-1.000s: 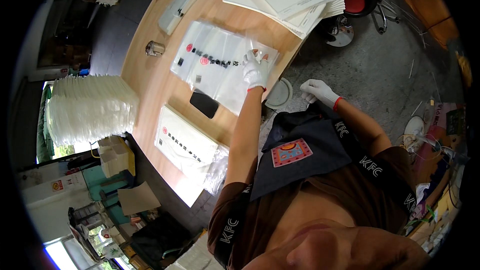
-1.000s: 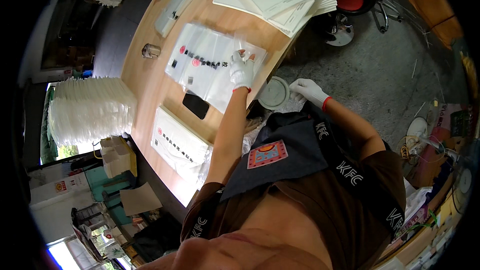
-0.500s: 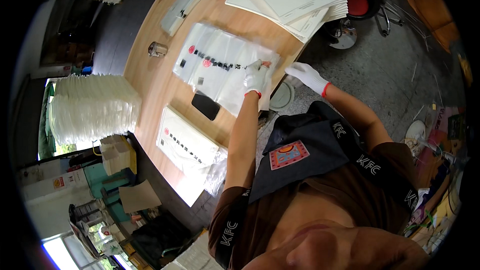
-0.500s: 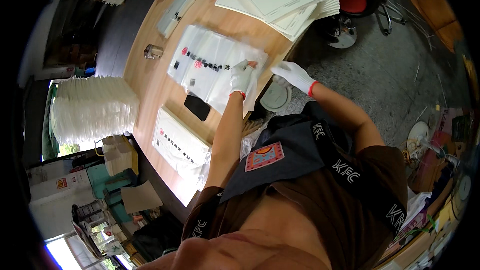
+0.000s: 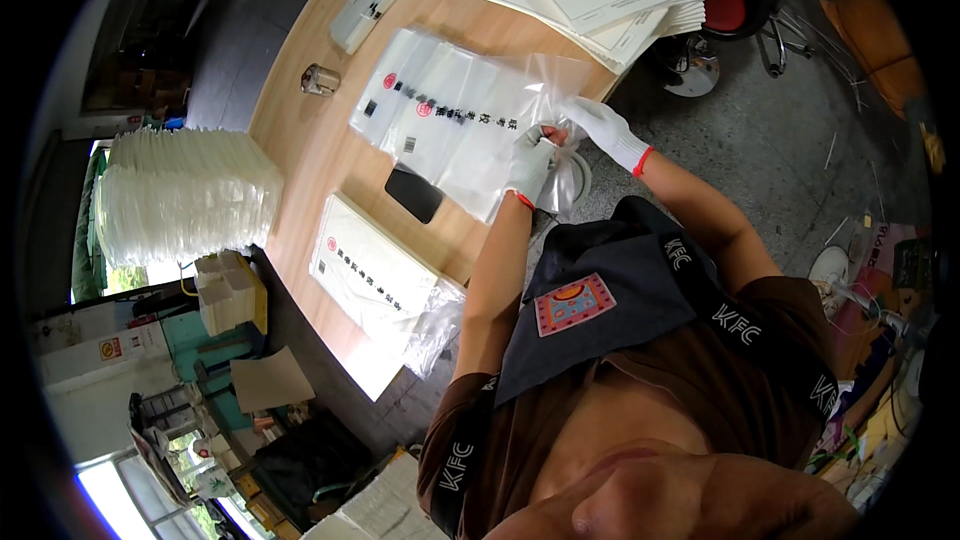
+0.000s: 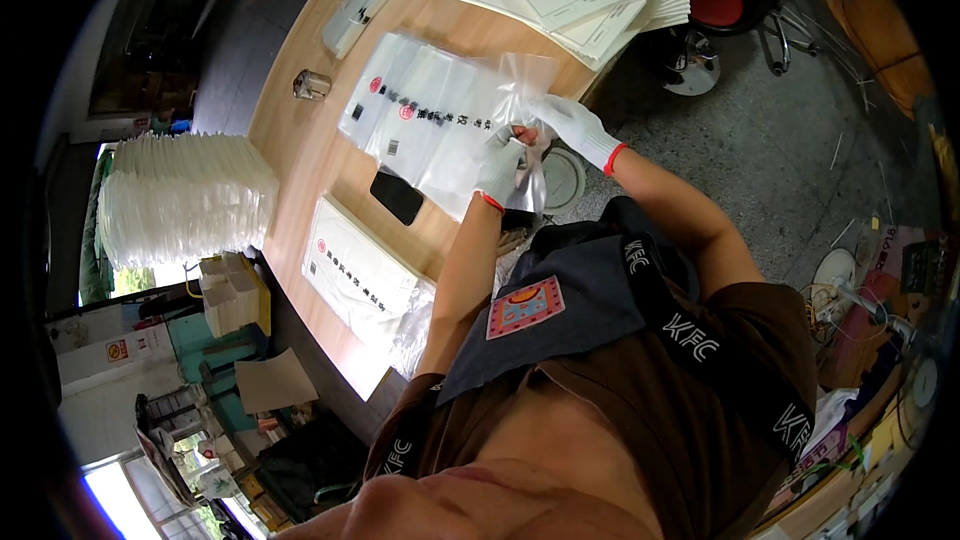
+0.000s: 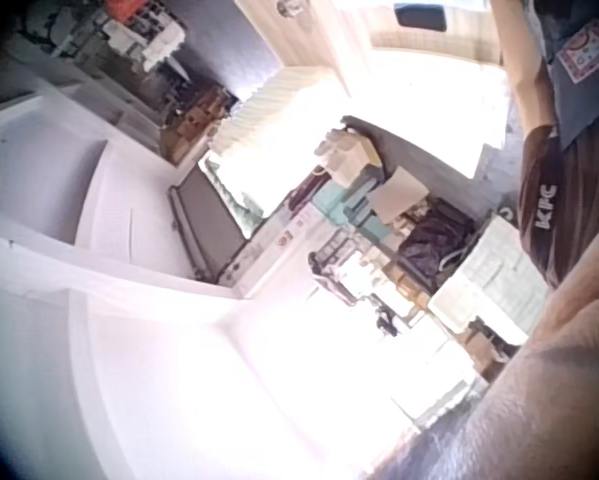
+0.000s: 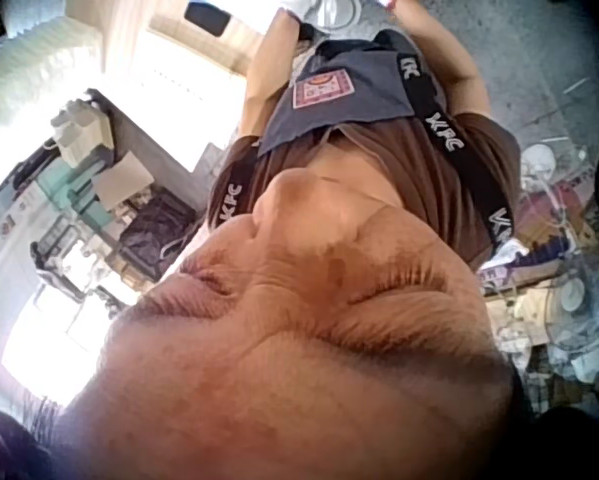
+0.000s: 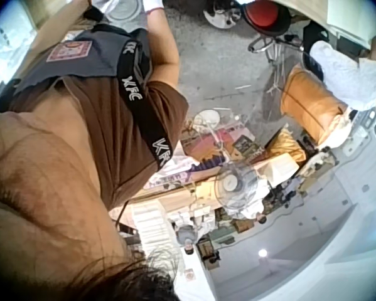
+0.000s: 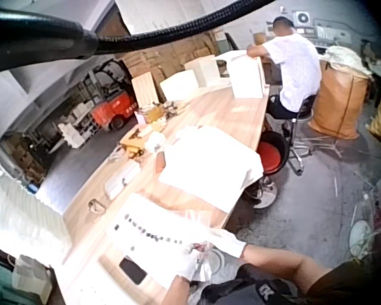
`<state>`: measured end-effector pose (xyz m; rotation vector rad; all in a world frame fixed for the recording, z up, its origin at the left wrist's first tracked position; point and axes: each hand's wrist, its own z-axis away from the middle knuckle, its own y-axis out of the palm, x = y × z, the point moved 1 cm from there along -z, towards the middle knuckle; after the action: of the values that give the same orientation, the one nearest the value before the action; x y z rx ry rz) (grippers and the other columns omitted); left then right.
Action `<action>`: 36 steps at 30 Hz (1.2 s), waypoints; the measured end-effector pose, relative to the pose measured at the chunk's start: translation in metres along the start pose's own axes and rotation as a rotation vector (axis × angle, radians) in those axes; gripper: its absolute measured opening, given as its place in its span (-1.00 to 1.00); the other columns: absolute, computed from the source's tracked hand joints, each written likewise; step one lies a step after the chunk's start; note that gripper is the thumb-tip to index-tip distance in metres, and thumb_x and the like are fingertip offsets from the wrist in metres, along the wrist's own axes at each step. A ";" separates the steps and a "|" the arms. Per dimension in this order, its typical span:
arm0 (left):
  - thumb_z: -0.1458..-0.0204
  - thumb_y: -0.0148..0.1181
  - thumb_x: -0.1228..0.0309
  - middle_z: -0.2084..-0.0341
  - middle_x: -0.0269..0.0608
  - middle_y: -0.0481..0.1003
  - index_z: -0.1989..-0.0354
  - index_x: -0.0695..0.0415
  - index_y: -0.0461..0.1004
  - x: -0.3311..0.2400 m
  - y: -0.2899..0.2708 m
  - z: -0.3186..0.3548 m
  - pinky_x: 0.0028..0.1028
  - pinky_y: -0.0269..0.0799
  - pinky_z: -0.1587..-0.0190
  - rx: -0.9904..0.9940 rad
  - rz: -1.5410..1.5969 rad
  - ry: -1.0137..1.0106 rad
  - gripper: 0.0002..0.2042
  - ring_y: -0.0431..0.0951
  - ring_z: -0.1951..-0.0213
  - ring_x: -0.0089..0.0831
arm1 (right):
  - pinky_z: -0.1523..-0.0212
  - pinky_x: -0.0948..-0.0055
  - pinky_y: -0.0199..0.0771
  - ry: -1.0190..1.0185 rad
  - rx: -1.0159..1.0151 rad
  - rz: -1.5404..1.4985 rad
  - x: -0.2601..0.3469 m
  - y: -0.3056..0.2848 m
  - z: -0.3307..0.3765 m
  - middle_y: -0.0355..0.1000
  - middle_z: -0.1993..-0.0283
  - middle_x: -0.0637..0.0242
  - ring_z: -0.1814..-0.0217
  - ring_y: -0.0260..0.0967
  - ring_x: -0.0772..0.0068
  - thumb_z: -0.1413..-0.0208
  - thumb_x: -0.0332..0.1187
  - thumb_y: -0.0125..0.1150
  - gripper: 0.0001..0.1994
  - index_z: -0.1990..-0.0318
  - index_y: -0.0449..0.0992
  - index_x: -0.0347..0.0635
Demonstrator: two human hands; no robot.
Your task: The person places stacks of white paper documents into clear plastic bags on a wooden table. They handle the bags and papers with gloved hands, folding the bags closed after insertion.
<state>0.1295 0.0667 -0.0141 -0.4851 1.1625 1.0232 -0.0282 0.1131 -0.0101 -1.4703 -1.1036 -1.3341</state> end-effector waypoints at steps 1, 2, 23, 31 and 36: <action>-0.07 0.06 0.48 0.40 -0.33 0.52 0.24 0.21 0.44 0.003 -0.003 -0.001 -0.67 0.26 0.47 0.003 -0.032 -0.005 -0.88 0.39 0.52 -0.69 | 0.26 0.40 0.36 -0.060 -0.038 -0.049 0.006 -0.002 0.002 0.48 0.37 0.26 0.34 0.41 0.34 -0.10 -0.02 0.10 -0.62 0.21 0.52 -0.19; -0.08 0.03 0.50 0.41 -0.33 0.52 0.25 0.20 0.44 0.000 -0.002 0.000 -0.67 0.26 0.48 0.007 -0.065 -0.009 -0.90 0.38 0.53 -0.68 | 0.27 0.38 0.36 -0.022 0.015 0.067 0.014 -0.003 0.005 0.48 0.39 0.25 0.34 0.41 0.31 -0.10 -0.01 0.09 -0.62 0.24 0.52 -0.18; 0.01 0.01 0.62 0.41 -0.14 0.55 0.18 0.11 0.45 -0.109 0.069 0.094 -0.41 0.42 0.44 -0.068 -0.796 0.844 -0.77 0.50 0.54 -0.43 | 0.16 0.27 0.43 -0.124 0.422 0.670 0.097 0.017 0.025 0.48 0.26 0.18 0.19 0.45 0.12 0.00 -0.22 0.17 -0.75 0.19 0.47 -0.13; -0.03 0.11 0.51 0.35 0.00 0.51 0.13 0.13 0.45 -0.091 0.050 0.094 -0.33 0.43 0.27 0.040 -0.913 0.799 -0.79 0.55 0.31 -0.12 | 0.20 0.24 0.43 -0.077 0.572 0.931 0.096 0.056 0.020 0.47 0.32 0.15 0.22 0.44 0.09 0.00 -0.32 0.07 -0.84 0.26 0.50 -0.06; -0.10 0.07 0.50 0.33 -0.14 0.54 0.10 0.11 0.44 -0.061 -0.041 0.052 -0.47 0.39 0.44 -0.397 -0.808 0.698 -0.80 0.48 0.51 -0.43 | 0.19 0.25 0.43 -0.439 -0.008 1.017 0.093 -0.027 -0.051 0.47 0.27 0.19 0.20 0.44 0.16 -0.05 -0.33 0.01 -0.85 0.24 0.48 0.00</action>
<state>0.1887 0.0617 0.0534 -1.5716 1.1781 0.3504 -0.0630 0.0776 0.0870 -1.9756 -0.4239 -0.3084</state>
